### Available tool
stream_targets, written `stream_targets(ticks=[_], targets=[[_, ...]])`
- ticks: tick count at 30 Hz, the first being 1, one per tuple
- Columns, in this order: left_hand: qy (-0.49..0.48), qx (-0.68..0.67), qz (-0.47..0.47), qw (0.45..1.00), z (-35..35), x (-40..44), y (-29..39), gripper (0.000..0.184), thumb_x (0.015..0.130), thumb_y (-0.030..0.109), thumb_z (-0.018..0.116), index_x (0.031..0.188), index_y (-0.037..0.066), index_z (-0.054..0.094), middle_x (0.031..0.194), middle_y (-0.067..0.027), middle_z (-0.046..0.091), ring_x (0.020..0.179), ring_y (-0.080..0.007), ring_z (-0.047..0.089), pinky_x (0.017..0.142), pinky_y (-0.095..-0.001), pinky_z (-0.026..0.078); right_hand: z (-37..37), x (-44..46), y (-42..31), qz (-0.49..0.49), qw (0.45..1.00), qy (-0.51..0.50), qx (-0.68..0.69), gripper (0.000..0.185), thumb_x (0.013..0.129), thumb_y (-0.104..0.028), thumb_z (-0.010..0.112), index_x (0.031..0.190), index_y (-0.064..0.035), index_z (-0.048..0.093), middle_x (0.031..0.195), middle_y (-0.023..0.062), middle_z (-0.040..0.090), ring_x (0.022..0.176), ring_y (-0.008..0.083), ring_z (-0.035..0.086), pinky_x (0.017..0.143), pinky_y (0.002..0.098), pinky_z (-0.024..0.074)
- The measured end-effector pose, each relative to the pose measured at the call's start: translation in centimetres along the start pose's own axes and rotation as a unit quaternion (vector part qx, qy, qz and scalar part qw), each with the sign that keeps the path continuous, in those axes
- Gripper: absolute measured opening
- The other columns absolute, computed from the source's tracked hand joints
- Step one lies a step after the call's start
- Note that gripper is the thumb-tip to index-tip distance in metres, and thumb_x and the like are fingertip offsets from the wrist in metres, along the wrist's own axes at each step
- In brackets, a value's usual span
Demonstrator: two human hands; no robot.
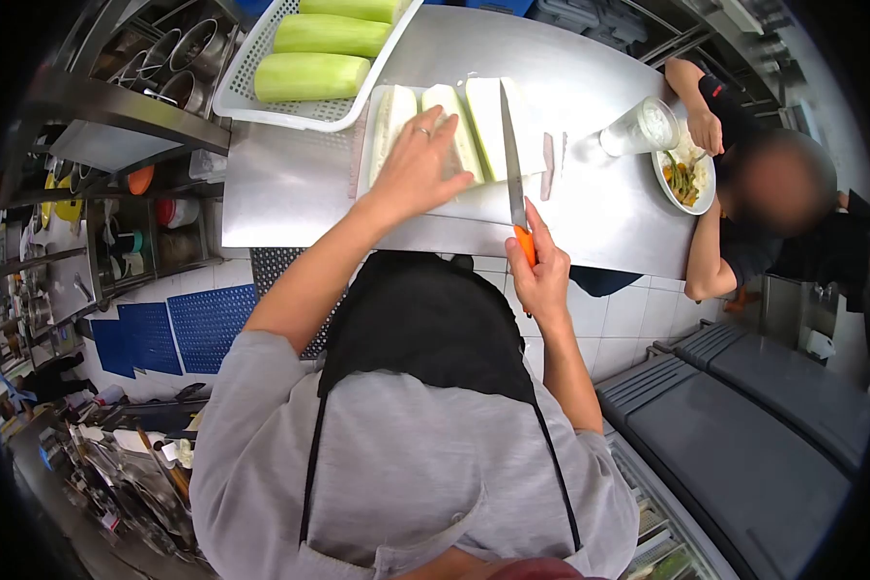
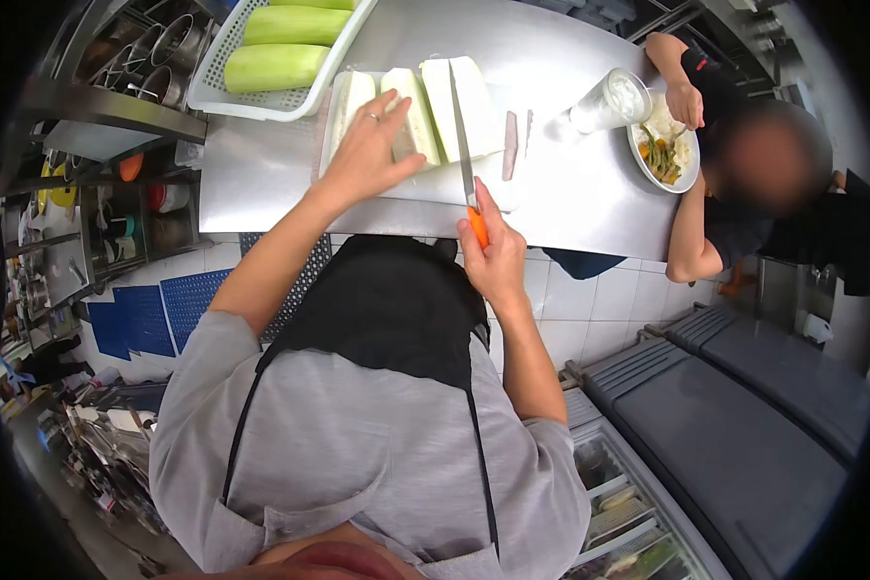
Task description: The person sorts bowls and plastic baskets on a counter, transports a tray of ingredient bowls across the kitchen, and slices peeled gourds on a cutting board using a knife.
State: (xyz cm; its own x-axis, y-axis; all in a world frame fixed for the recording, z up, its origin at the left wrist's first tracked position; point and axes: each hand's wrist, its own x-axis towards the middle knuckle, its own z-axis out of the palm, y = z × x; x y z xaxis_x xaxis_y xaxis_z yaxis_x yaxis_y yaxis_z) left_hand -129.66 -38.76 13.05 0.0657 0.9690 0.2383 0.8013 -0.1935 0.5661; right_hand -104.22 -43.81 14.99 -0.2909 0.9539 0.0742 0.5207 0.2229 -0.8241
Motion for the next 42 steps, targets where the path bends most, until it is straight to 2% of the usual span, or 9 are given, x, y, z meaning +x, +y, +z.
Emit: stream_targets(ticks=[4, 10, 13, 19, 22, 30, 33, 39, 42], targets=[[-0.016, 0.096, 0.043, 0.994, 1.4, 0.9, 3.1, 0.103, 0.078, 0.054, 0.08, 0.157, 0.005, 0.037, 0.158, -0.0349, 0.032, 0.145, -0.0542, 0.033, 0.122, -0.0569, 0.026, -0.9, 0.8, 0.4, -0.001, 1.0, 0.02, -0.022, 0.055, 0.094, -0.009, 0.066, 0.147, -0.003, 0.053, 0.09, 0.0247, 0.074, 0.08, 0.0346, 0.075, 0.076, 0.0368, 0.0565], [-0.063, 0.146, 0.056, 0.986, 4.4, 3.9, 3.4, 0.081, 0.086, 0.044, 0.075, 0.156, 0.018, 0.044, 0.158, -0.0383, 0.029, 0.136, -0.0587, 0.042, 0.12, -0.0567, 0.029, -2.0, 0.2, 1.5, 0.038, 0.998, 0.046, -0.013, 0.055, 0.094, -0.009, 0.066, 0.147, -0.0015, 0.053, 0.086, 0.0232, 0.073, 0.07, 0.0289, 0.073, 0.072, 0.035, 0.056], [-0.069, 0.113, 0.039, 0.99, 4.3, 5.1, 3.0, 0.079, 0.085, 0.041, 0.076, 0.152, 0.012, 0.047, 0.157, -0.0382, 0.031, 0.132, -0.0559, 0.047, 0.117, -0.0546, 0.034, -2.4, -0.7, 2.2, 0.031, 0.998, 0.061, -0.017, 0.054, 0.097, -0.01, 0.065, 0.149, 0.0021, 0.051, 0.07, 0.0012, 0.06, 0.056, 0.0071, 0.055, 0.055, 0.0258, 0.0509], [-0.092, 0.039, 0.006, 0.995, 2.6, 5.7, 2.4, 0.09, 0.076, 0.038, 0.084, 0.148, 0.003, 0.045, 0.155, -0.0322, 0.038, 0.134, -0.0463, 0.049, 0.115, -0.0539, 0.037, -2.6, -1.6, 2.8, 0.051, 0.997, 0.056, 0.004, 0.055, 0.098, -0.01, 0.064, 0.15, -0.0008, 0.051, 0.068, 0.0008, 0.059, 0.056, 0.007, 0.054, 0.055, 0.0254, 0.0492], [-0.068, 0.075, 0.005, 0.995, 2.3, 4.3, 1.9, 0.103, 0.074, 0.036, 0.085, 0.156, 0.006, 0.03, 0.152, -0.0278, 0.044, 0.138, -0.0437, 0.046, 0.118, -0.0594, 0.03, -3.1, -1.2, 1.4, 0.081, 0.995, 0.051, -0.008, 0.055, 0.095, -0.011, 0.066, 0.147, -0.0016, 0.053, 0.081, 0.0214, 0.072, 0.067, 0.0233, 0.07, 0.069, 0.0341, 0.0547], [-0.106, 0.198, -0.042, 0.974, 0.1, 3.1, 2.4, 0.116, 0.073, 0.027, 0.081, 0.162, 0.003, 0.011, 0.146, -0.0253, 0.051, 0.141, -0.0391, 0.045, 0.119, -0.0663, 0.024, -2.5, -0.4, 1.9, 0.049, 0.998, 0.034, 0.009, 0.055, 0.094, -0.012, 0.066, 0.146, -0.0009, 0.054, 0.082, 0.0213, 0.072, 0.067, 0.0253, 0.07, 0.071, 0.0341, 0.0552], [-0.156, 0.136, -0.089, 0.974, -0.9, 4.7, 2.5, 0.112, 0.073, 0.026, 0.079, 0.161, -0.002, 0.015, 0.148, -0.0295, 0.047, 0.14, -0.041, 0.046, 0.119, -0.0569, 0.032, -2.5, -0.5, 1.6, 0.05, 0.998, 0.034, 0.022, 0.055, 0.095, -0.013, 0.066, 0.146, -0.0008, 0.054, 0.077, 0.0195, 0.07, 0.065, 0.0238, 0.069, 0.07, 0.0336, 0.0544], [0.024, -0.097, -0.236, 0.967, 4.6, 9.2, 2.1, 0.108, 0.077, 0.02, 0.075, 0.157, -0.011, 0.01, 0.127, -0.0315, 0.059, 0.123, -0.0448, 0.058, 0.108, -0.0401, 0.047, -2.9, 1.6, 0.5, 0.084, 0.996, 0.023, 0.019, 0.053, 0.095, -0.015, 0.065, 0.144, 0.0009, 0.055, 0.065, 0.0158, 0.063, 0.059, 0.0228, 0.065, 0.065, 0.0339, 0.052], [0.006, -0.305, -0.265, 0.915, 7.2, 10.2, 0.7, 0.107, 0.077, 0.013, 0.077, 0.158, -0.007, 0.01, 0.124, -0.0277, 0.062, 0.116, -0.0422, 0.063, 0.097, -0.0447, 0.055, -3.2, 3.8, -0.6, 0.075, 0.997, 0.02, 0.003, 0.053, 0.094, -0.016, 0.065, 0.143, 0.0022, 0.055, 0.066, 0.0184, 0.064, 0.059, 0.029, 0.065, 0.065, 0.037, 0.0525]])
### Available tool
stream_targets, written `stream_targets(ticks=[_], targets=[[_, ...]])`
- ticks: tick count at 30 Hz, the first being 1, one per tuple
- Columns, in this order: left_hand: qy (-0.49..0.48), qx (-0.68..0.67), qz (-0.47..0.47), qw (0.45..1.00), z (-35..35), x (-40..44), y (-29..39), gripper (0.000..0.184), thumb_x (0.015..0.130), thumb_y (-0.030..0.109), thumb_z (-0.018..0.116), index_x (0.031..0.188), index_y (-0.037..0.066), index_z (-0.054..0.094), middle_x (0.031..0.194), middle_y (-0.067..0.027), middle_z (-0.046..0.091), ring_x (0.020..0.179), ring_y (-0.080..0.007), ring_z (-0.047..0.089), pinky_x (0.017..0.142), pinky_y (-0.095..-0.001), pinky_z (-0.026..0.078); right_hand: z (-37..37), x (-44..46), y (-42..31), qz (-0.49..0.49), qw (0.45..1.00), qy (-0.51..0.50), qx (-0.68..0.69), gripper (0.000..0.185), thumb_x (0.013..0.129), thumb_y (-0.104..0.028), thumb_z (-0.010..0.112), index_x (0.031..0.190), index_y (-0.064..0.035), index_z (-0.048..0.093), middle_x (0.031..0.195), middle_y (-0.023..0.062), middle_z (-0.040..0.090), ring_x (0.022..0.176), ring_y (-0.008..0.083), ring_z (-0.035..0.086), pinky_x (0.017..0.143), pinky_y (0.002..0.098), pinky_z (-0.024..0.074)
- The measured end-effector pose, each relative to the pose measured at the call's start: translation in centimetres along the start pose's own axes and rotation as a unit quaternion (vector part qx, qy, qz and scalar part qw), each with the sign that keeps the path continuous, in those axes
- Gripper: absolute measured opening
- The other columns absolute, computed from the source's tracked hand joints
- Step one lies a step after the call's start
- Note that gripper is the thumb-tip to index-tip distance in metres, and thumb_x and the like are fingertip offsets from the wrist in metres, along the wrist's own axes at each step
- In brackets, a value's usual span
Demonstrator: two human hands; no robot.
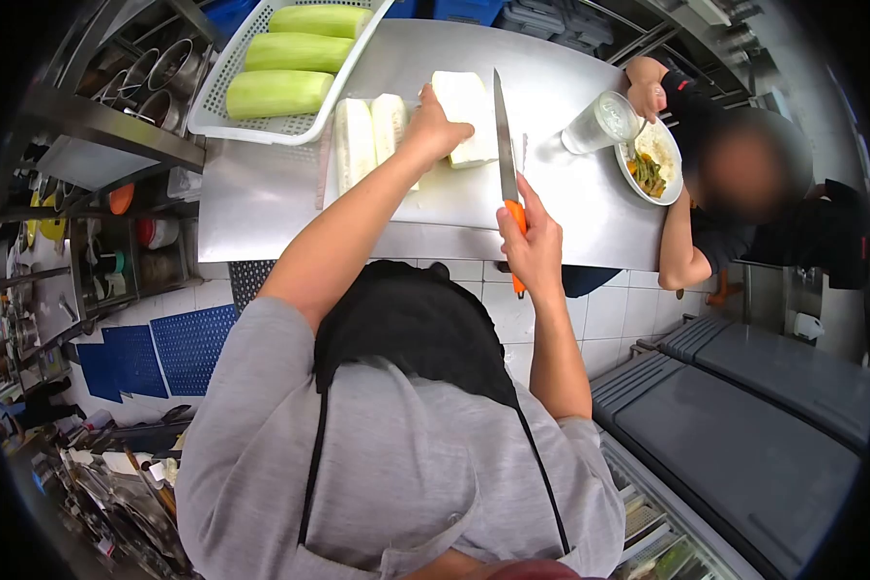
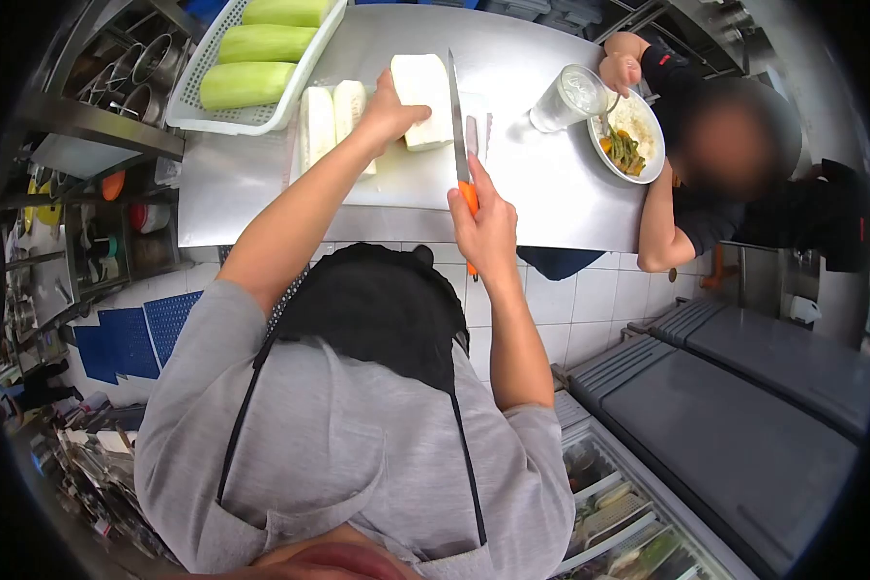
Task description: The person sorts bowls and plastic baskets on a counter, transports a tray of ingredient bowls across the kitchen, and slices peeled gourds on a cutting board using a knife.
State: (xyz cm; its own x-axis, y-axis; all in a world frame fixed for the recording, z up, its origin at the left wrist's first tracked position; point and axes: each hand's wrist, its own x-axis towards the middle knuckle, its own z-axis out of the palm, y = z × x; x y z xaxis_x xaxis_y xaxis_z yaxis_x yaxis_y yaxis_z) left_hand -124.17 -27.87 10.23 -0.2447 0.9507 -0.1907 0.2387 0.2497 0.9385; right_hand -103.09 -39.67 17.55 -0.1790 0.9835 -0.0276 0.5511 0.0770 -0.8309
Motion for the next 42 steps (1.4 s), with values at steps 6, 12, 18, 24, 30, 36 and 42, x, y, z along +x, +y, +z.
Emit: stream_targets(ticks=[6, 12, 18, 24, 30, 36, 42], targets=[[-0.062, -0.064, -0.086, 0.992, -1.1, -0.4, 2.4, 0.11, 0.075, 0.0, 0.077, 0.159, 0.006, 0.006, 0.124, -0.0226, 0.062, 0.109, -0.0351, 0.068, 0.072, -0.0515, 0.063, 0.3, 2.8, -0.9, 0.002, 0.999, -0.01, -0.045, 0.054, 0.092, -0.016, 0.063, 0.143, 0.0024, 0.055, 0.07, 0.0249, 0.066, 0.064, 0.0403, 0.067, 0.07, 0.0444, 0.0529], [-0.079, -0.091, -0.121, 0.985, -2.4, -1.5, 3.6, 0.12, 0.076, -0.001, 0.077, 0.164, 0.019, -0.002, 0.132, -0.0229, 0.058, 0.108, -0.0362, 0.068, 0.069, -0.0569, 0.062, 0.3, 4.4, -1.5, -0.074, 0.984, -0.006, -0.161, 0.056, 0.093, -0.013, 0.061, 0.146, 0.0022, 0.05, 0.073, 0.0267, 0.068, 0.072, 0.0444, 0.069, 0.071, 0.0492, 0.0539], [-0.141, -0.055, -0.118, 0.981, -3.3, 0.8, 4.2, 0.127, 0.069, -0.005, 0.081, 0.163, 0.019, -0.002, 0.137, -0.0234, 0.055, 0.107, -0.0381, 0.068, 0.069, -0.056, 0.063, 2.0, 9.1, 0.7, -0.136, 0.963, 0.022, -0.232, 0.053, 0.094, -0.012, 0.059, 0.145, 0.0012, 0.051, 0.081, 0.0274, 0.07, 0.077, 0.0476, 0.069, 0.075, 0.0531, 0.0541], [-0.133, 0.056, -0.092, 0.985, -4.5, -2.6, 4.8, 0.106, 0.078, 0.013, 0.081, 0.16, 0.011, 0.015, 0.129, -0.0225, 0.062, 0.105, -0.0351, 0.069, 0.073, -0.0493, 0.063, 2.3, 7.6, 0.3, -0.101, 0.982, -0.01, -0.159, 0.055, 0.094, -0.014, 0.061, 0.146, 0.0015, 0.05, 0.083, 0.0283, 0.07, 0.08, 0.0482, 0.069, 0.078, 0.051, 0.054], [-0.06, 0.288, 0.012, 0.956, -5.3, -3.8, 5.4, 0.077, 0.085, 0.033, 0.076, 0.15, 0.006, 0.045, 0.106, -0.0229, 0.073, 0.1, -0.0384, 0.072, 0.088, -0.0445, 0.059, 1.4, 4.9, -0.2, -0.084, 0.985, 0.005, -0.151, 0.056, 0.094, -0.01, 0.06, 0.147, 0.0025, 0.048, 0.082, 0.0295, 0.069, 0.081, 0.0474, 0.07, 0.077, 0.0497, 0.0549], [-0.023, 0.331, 0.126, 0.935, -6.5, -3.3, 2.2, 0.073, 0.082, 0.024, 0.072, 0.148, 0.001, 0.048, 0.108, -0.0246, 0.073, 0.1, -0.0412, 0.071, 0.091, -0.0474, 0.055, 0.0, 2.8, -1.6, -0.028, 0.991, -0.006, -0.131, 0.056, 0.095, -0.011, 0.06, 0.148, 0.0017, 0.047, 0.072, 0.0256, 0.067, 0.072, 0.0437, 0.07, 0.072, 0.0473, 0.0544], [0.006, 0.234, 0.108, 0.966, -3.8, -1.2, 0.3, 0.084, 0.081, 0.014, 0.065, 0.158, 0.003, 0.033, 0.11, -0.0256, 0.069, 0.075, -0.0333, 0.073, 0.077, -0.0423, 0.058, 1.0, 1.6, -3.8, -0.042, 0.99, -0.035, -0.127, 0.058, 0.096, -0.013, 0.06, 0.152, -0.0064, 0.048, 0.067, 0.0199, 0.066, 0.062, 0.0368, 0.067, 0.069, 0.0422, 0.0535]])
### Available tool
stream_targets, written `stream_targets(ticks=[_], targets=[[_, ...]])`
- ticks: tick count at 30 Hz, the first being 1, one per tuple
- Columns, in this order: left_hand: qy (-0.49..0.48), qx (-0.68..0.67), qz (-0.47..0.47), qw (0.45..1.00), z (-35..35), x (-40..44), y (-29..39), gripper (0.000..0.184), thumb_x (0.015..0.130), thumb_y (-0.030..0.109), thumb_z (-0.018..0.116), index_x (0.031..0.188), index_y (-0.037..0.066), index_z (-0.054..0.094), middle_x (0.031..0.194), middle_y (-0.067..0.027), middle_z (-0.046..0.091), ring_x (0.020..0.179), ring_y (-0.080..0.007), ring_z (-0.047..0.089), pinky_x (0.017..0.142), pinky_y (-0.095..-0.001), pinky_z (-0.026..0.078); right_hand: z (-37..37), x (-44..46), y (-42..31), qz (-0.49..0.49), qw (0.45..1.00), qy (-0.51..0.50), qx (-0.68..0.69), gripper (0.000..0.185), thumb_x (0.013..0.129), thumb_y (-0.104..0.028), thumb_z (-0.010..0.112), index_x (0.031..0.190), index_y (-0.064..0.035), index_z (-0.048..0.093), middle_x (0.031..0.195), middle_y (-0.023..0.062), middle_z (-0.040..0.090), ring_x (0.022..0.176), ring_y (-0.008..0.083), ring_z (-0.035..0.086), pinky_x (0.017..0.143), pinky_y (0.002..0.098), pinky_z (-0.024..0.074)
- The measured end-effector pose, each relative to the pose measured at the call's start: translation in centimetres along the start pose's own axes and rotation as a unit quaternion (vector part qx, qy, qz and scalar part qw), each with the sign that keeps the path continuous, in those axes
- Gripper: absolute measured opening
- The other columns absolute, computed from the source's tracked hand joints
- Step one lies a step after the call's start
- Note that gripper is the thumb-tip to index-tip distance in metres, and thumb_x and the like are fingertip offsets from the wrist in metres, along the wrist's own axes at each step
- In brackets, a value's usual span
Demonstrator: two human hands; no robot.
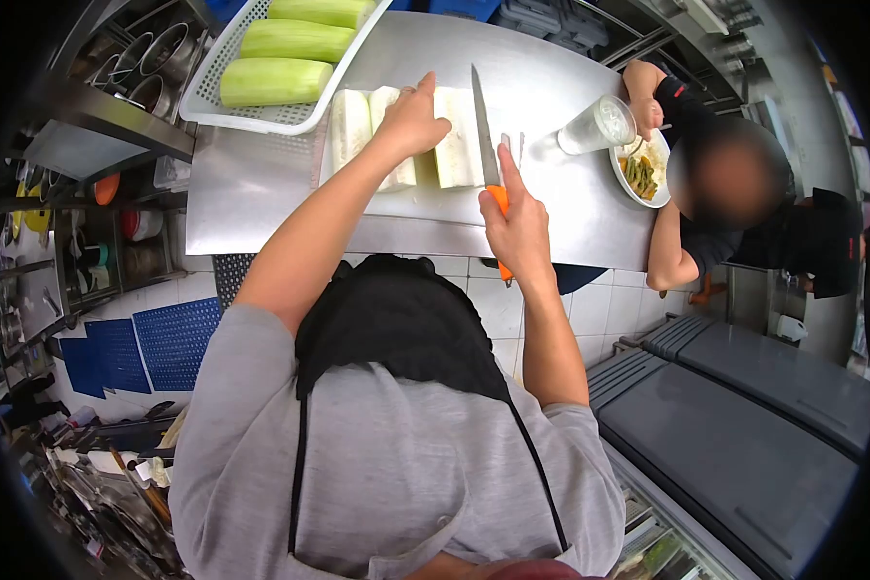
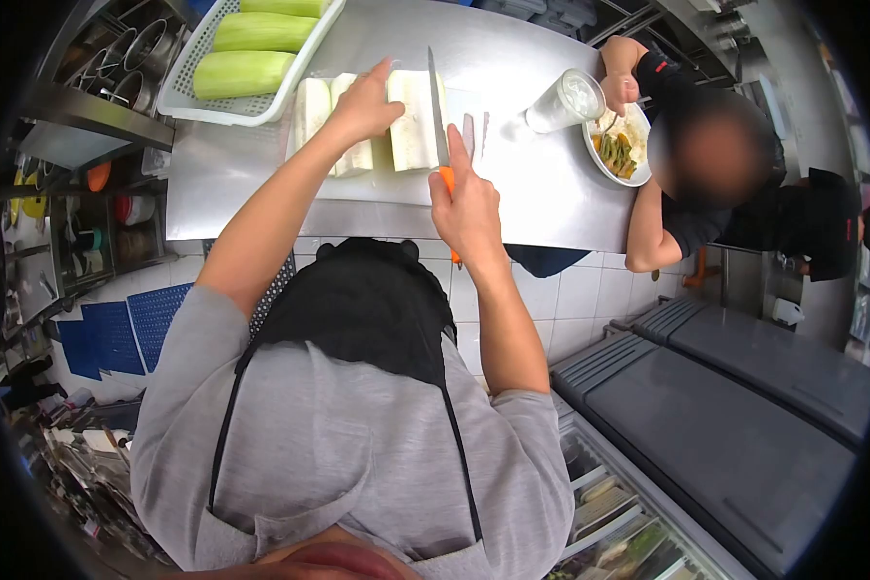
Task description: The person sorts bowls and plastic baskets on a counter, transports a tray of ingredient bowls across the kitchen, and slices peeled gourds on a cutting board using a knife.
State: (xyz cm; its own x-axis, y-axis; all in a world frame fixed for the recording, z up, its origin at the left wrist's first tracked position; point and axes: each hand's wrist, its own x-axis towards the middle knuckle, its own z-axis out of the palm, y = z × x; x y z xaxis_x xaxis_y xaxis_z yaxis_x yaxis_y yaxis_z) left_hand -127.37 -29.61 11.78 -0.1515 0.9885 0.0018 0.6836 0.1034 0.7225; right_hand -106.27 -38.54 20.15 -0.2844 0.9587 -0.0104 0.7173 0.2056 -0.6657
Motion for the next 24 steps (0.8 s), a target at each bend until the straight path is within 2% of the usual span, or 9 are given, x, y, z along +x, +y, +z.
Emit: stream_targets(ticks=[4, 10, 13, 16, 22, 24], targets=[[-0.135, -0.128, -0.136, 0.973, -2.0, -0.1, 2.5, 0.092, 0.081, 0.014, 0.067, 0.162, 0.005, 0.023, 0.106, -0.021, 0.07, 0.064, -0.0272, 0.07, 0.067, -0.0393, 0.059, 0.1, 1.0, -1.0, 0.003, 0.999, -0.033, -0.028, 0.058, 0.094, -0.012, 0.06, 0.151, -0.0062, 0.049, 0.068, 0.0238, 0.065, 0.064, 0.0418, 0.066, 0.072, 0.0452, 0.0533], [-0.139, -0.17, -0.146, 0.965, -2.5, -0.2, 2.7, 0.094, 0.082, 0.017, 0.072, 0.162, 0.008, 0.024, 0.105, -0.0192, 0.07, 0.065, -0.0268, 0.071, 0.063, -0.0391, 0.059, 0.0, 1.2, -1.9, 0.008, 0.997, -0.058, -0.057, 0.058, 0.092, -0.011, 0.059, 0.149, -0.006, 0.051, 0.069, 0.0262, 0.064, 0.066, 0.0452, 0.065, 0.076, 0.0487, 0.0525], [-0.148, -0.15, -0.156, 0.965, -3.6, -0.6, 3.8, 0.093, 0.075, 0.009, 0.066, 0.16, 0.005, 0.028, 0.105, -0.021, 0.072, 0.07, -0.0291, 0.074, 0.065, -0.0365, 0.062, 0.1, 1.2, -1.9, 0.004, 0.995, -0.065, -0.069, 0.058, 0.093, -0.012, 0.059, 0.149, -0.0057, 0.051, 0.07, 0.0265, 0.064, 0.068, 0.0455, 0.065, 0.077, 0.049, 0.0525], [-0.14, -0.14, -0.16, 0.967, -3.4, -0.6, 4.1, 0.093, 0.075, 0.008, 0.066, 0.16, 0.008, 0.028, 0.104, -0.0217, 0.072, 0.069, -0.0289, 0.073, 0.064, -0.0366, 0.062, 0.2, 1.4, -1.9, -0.002, 0.994, -0.068, -0.082, 0.057, 0.092, -0.012, 0.059, 0.149, -0.0044, 0.052, 0.072, 0.0267, 0.065, 0.07, 0.046, 0.066, 0.078, 0.0494, 0.0527], [-0.123, -0.162, -0.102, 0.974, -2.6, -0.3, 3.4, 0.095, 0.074, 0.006, 0.065, 0.16, 0.014, 0.028, 0.1, -0.0192, 0.072, 0.064, -0.0279, 0.071, 0.062, -0.0374, 0.061, -0.8, 2.5, -3.5, -0.008, 0.993, -0.078, -0.091, 0.058, 0.089, -0.01, 0.058, 0.145, -0.0008, 0.054, 0.077, 0.0275, 0.068, 0.075, 0.0452, 0.069, 0.079, 0.0495, 0.0534], [-0.133, -0.167, -0.113, 0.97, -2.5, -0.2, 3.3, 0.095, 0.074, 0.004, 0.068, 0.16, 0.018, 0.029, 0.101, -0.0188, 0.069, 0.07, -0.0266, 0.067, 0.06, -0.0374, 0.059, -1.0, 3.1, -3.6, -0.008, 0.993, -0.082, -0.085, 0.057, 0.088, -0.01, 0.057, 0.144, -0.0002, 0.055, 0.078, 0.0286, 0.068, 0.072, 0.0436, 0.069, 0.079, 0.0488, 0.0537]])
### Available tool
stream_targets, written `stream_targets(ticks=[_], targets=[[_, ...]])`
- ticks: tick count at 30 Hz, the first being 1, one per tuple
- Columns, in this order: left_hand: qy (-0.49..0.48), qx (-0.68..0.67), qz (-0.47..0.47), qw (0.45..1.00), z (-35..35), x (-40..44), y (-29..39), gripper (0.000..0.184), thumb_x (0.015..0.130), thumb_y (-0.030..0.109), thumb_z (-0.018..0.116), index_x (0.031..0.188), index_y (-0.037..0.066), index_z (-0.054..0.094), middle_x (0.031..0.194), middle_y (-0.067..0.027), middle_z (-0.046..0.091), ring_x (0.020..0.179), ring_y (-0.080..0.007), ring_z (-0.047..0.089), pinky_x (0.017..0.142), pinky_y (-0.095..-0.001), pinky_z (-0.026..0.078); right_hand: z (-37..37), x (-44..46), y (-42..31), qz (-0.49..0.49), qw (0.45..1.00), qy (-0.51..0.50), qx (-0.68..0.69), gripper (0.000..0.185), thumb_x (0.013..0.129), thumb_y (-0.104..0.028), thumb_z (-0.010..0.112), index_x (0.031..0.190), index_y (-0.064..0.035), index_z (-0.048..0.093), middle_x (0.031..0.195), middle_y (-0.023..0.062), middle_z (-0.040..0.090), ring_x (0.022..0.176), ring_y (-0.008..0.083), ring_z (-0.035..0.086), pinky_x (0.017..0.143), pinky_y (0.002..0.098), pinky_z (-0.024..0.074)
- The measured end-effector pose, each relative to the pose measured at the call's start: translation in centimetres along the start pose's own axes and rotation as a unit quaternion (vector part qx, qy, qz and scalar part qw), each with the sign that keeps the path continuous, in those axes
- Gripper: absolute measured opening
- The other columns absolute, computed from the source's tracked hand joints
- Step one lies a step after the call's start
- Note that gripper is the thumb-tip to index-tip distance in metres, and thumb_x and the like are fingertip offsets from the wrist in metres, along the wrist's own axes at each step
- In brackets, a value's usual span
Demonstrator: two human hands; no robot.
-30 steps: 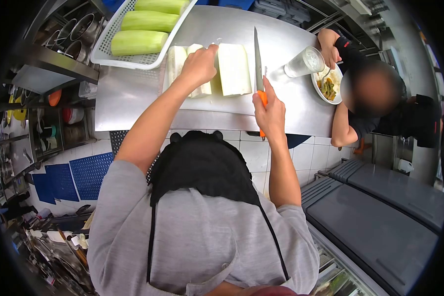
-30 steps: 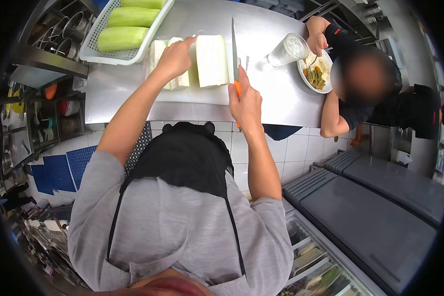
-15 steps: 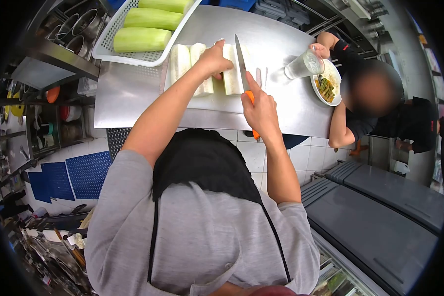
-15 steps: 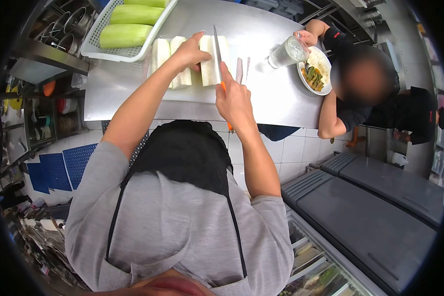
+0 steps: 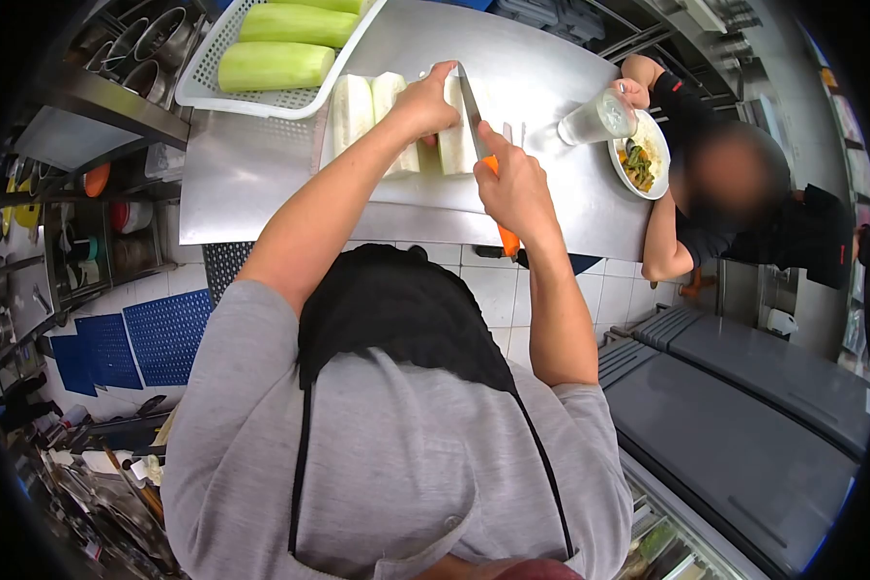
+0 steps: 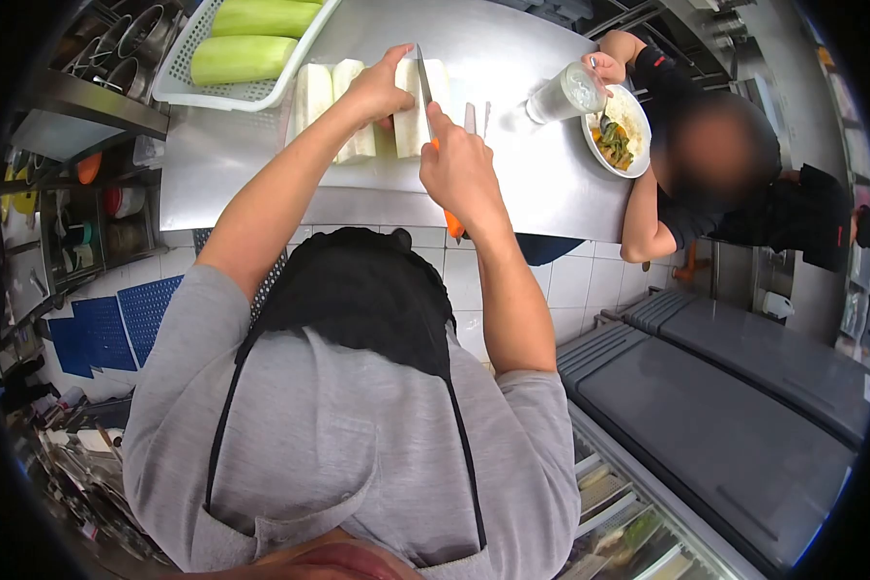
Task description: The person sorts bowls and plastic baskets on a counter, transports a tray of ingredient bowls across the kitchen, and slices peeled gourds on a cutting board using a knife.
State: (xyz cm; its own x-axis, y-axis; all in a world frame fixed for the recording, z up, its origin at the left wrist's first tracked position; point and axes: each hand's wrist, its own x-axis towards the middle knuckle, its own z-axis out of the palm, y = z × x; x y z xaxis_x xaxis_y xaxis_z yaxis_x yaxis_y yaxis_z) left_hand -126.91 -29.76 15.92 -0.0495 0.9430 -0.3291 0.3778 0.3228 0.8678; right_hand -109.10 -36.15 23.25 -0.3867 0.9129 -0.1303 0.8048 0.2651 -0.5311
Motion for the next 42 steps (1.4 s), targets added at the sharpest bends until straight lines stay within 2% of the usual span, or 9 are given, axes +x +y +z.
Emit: stream_targets(ticks=[9, 16, 22, 28, 33, 34, 38, 41, 42], targets=[[-0.014, 0.04, 0.025, 0.999, 0.7, 0.5, -0.5, 0.085, 0.077, 0.0, 0.058, 0.156, 0.024, 0.04, 0.101, -0.0163, 0.068, 0.067, -0.0217, 0.066, 0.059, -0.0368, 0.06, -0.3, 2.8, 0.5, 0.058, 0.994, -0.083, 0.033, 0.059, 0.086, -0.006, 0.056, 0.144, 0.0001, 0.056, 0.073, 0.0154, 0.07, 0.052, 0.0221, 0.067, 0.057, 0.0372, 0.057], [-0.093, 0.164, 0.021, 0.982, 0.3, 1.3, 0.0, 0.083, 0.079, -0.004, 0.046, 0.155, 0.032, 0.048, 0.097, -0.0155, 0.072, 0.064, -0.0206, 0.071, 0.067, -0.0342, 0.062, -1.0, 3.5, -0.2, 0.068, 0.99, -0.119, 0.038, 0.06, 0.085, -0.005, 0.054, 0.145, -0.001, 0.056, 0.07, 0.0148, 0.066, 0.05, 0.0224, 0.065, 0.056, 0.0377, 0.0559], [-0.089, 0.153, -0.008, 0.984, 0.1, 1.2, 0.8, 0.084, 0.078, -0.003, 0.043, 0.153, 0.033, 0.05, 0.086, -0.0125, 0.073, 0.062, -0.0229, 0.073, 0.071, -0.0335, 0.063, -1.2, 3.2, -0.6, 0.073, 0.99, -0.117, 0.037, 0.06, 0.085, -0.005, 0.053, 0.145, -0.0005, 0.055, 0.068, 0.0143, 0.065, 0.05, 0.0227, 0.065, 0.056, 0.0376, 0.0561], [-0.083, 0.173, 0.003, 0.981, 0.3, 1.7, 0.4, 0.082, 0.079, -0.002, 0.044, 0.153, 0.033, 0.05, 0.088, -0.0118, 0.074, 0.062, -0.0229, 0.073, 0.068, -0.0331, 0.063, -1.1, -0.3, -0.3, 0.084, 0.988, -0.123, 0.026, 0.059, 0.087, -0.006, 0.053, 0.145, -0.0006, 0.054, 0.069, 0.0134, 0.066, 0.052, 0.0229, 0.066, 0.058, 0.0378, 0.0571], [-0.089, 0.154, -0.004, 0.984, 0.4, 2.1, 0.1, 0.077, 0.084, -0.001, 0.05, 0.153, 0.033, 0.05, 0.103, -0.0136, 0.073, 0.068, -0.0223, 0.074, 0.065, -0.034, 0.062, 0.7, -5.8, 2.4, 0.023, 0.997, -0.077, -0.008, 0.055, 0.09, -0.008, 0.055, 0.145, -0.0001, 0.054, 0.072, 0.0201, 0.069, 0.053, 0.0276, 0.067, 0.062, 0.0409, 0.0564], [-0.091, 0.144, -0.001, 0.985, 0.4, 2.4, -0.3, 0.076, 0.085, 0.0, 0.051, 0.153, 0.033, 0.05, 0.107, -0.014, 0.073, 0.07, -0.0221, 0.074, 0.064, -0.0342, 0.062, 0.4, -7.1, 2.0, 0.033, 0.996, -0.08, -0.009, 0.055, 0.091, -0.008, 0.056, 0.145, -0.0013, 0.053, 0.078, 0.0258, 0.069, 0.062, 0.0374, 0.069, 0.069, 0.0447, 0.0552], [-0.115, 0.121, -0.003, 0.986, -0.4, 1.2, 0.0, 0.075, 0.088, 0.001, 0.054, 0.156, 0.033, 0.046, 0.12, -0.0143, 0.069, 0.07, -0.0222, 0.072, 0.066, -0.0344, 0.062, 0.3, -11.3, 1.9, 0.064, 0.994, -0.088, 0.024, 0.058, 0.09, -0.004, 0.059, 0.148, -0.0047, 0.051, 0.091, 0.0301, 0.068, 0.087, 0.0479, 0.068, 0.081, 0.0468, 0.0521], [-0.108, 0.15, -0.004, 0.983, -0.8, 0.8, 0.1, 0.079, 0.089, 0.002, 0.054, 0.159, 0.033, 0.038, 0.127, -0.0165, 0.065, 0.067, -0.0221, 0.07, 0.069, -0.0345, 0.062, 0.2, -13.6, 2.5, 0.096, 0.989, -0.103, 0.048, 0.058, 0.09, -0.004, 0.059, 0.147, -0.0044, 0.051, 0.091, 0.0296, 0.069, 0.087, 0.0483, 0.067, 0.081, 0.0458, 0.0521], [-0.087, 0.158, 0.007, 0.984, -0.6, 1.2, -0.8, 0.08, 0.089, 0.002, 0.055, 0.161, 0.032, 0.035, 0.129, -0.0183, 0.064, 0.066, -0.0219, 0.07, 0.071, -0.0351, 0.062, 0.5, -14.5, 3.4, 0.075, 0.993, -0.074, 0.054, 0.058, 0.091, -0.005, 0.061, 0.148, -0.0067, 0.052, 0.082, 0.0237, 0.069, 0.072, 0.0402, 0.069, 0.075, 0.0423, 0.0532]])
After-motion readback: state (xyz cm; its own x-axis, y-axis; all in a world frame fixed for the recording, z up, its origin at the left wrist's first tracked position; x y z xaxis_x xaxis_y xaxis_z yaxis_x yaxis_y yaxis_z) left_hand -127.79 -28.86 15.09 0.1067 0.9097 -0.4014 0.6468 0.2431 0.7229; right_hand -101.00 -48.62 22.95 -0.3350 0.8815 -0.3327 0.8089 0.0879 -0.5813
